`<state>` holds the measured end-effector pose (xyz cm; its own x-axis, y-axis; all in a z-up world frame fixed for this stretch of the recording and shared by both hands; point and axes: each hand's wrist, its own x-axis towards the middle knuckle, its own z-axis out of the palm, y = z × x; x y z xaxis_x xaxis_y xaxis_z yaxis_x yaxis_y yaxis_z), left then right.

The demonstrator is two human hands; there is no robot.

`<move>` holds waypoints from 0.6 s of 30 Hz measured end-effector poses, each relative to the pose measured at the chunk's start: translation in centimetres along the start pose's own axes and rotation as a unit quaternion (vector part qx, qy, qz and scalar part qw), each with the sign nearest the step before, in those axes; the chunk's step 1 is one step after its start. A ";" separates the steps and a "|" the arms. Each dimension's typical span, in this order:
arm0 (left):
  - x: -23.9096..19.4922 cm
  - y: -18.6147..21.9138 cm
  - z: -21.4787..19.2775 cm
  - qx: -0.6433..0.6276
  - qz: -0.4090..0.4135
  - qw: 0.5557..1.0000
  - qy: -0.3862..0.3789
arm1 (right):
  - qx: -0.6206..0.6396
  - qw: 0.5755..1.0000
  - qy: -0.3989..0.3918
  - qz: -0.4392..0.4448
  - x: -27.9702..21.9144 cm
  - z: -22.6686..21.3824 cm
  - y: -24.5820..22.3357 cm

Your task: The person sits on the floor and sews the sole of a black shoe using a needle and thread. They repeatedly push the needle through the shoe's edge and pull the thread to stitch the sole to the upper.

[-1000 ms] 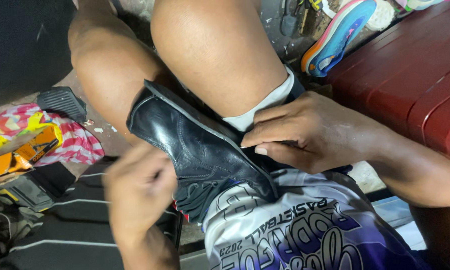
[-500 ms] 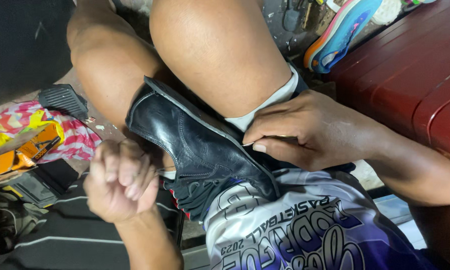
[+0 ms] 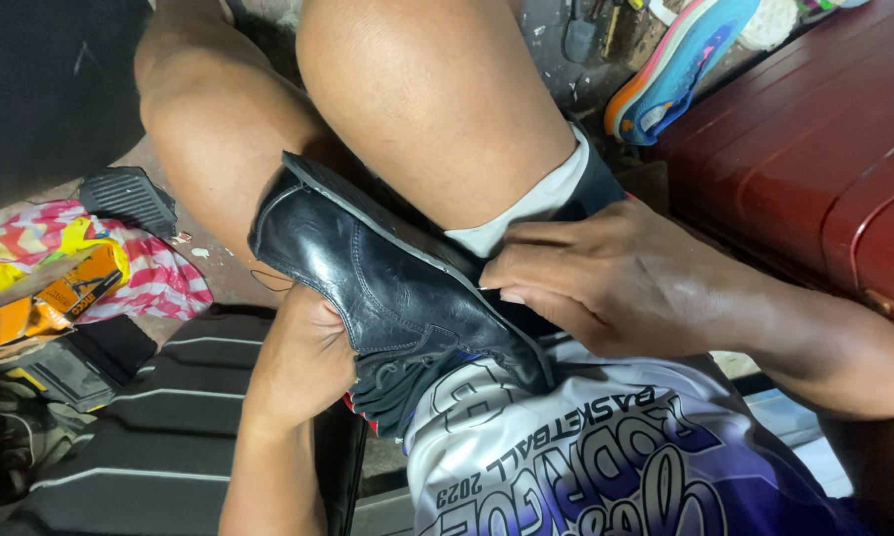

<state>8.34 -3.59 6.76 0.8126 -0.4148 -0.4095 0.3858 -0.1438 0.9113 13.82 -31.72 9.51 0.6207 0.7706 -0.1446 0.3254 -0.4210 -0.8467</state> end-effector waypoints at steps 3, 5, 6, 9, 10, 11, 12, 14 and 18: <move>-0.2 0.1 0.3 -0.029 0.003 1.000 -0.012 | 0.004 0.996 -0.058 0.064 -0.1 0.3 -0.1; -0.4 0.1 0.3 -0.026 -0.013 1.000 -0.009 | 0.008 0.993 -0.085 0.080 -0.2 0.6 -0.2; -0.3 -0.1 0.3 -0.025 -0.020 0.999 -0.008 | 0.009 0.991 -0.097 0.088 -0.3 0.7 -0.2; -0.5 -0.3 0.2 0.009 -0.073 0.997 0.026 | 0.019 0.983 -0.143 0.115 -0.4 1.0 -0.1; -0.5 -0.4 0.3 0.019 -0.073 0.997 0.033 | 0.006 0.990 -0.113 0.081 -0.5 1.1 0.0; -0.6 -0.5 0.4 0.028 -0.072 0.996 0.039 | -0.006 0.995 -0.082 0.048 -0.6 1.3 0.1; -0.6 -0.5 0.5 0.037 -0.073 0.996 0.045 | -0.018 0.998 -0.050 0.014 -0.7 1.4 0.2; -0.7 -0.5 0.8 0.081 -0.057 0.993 0.062 | -0.020 0.999 -0.025 0.001 -0.9 1.6 0.2; -0.6 0.1 1.0 0.092 -0.050 0.993 0.047 | -0.026 0.999 -0.030 -0.013 -0.8 1.6 -0.1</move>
<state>7.48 -4.25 7.09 0.8151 -0.3053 -0.4924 0.3873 -0.3449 0.8550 12.16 -31.55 8.86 0.5680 0.8083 -0.1552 0.3779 -0.4235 -0.8233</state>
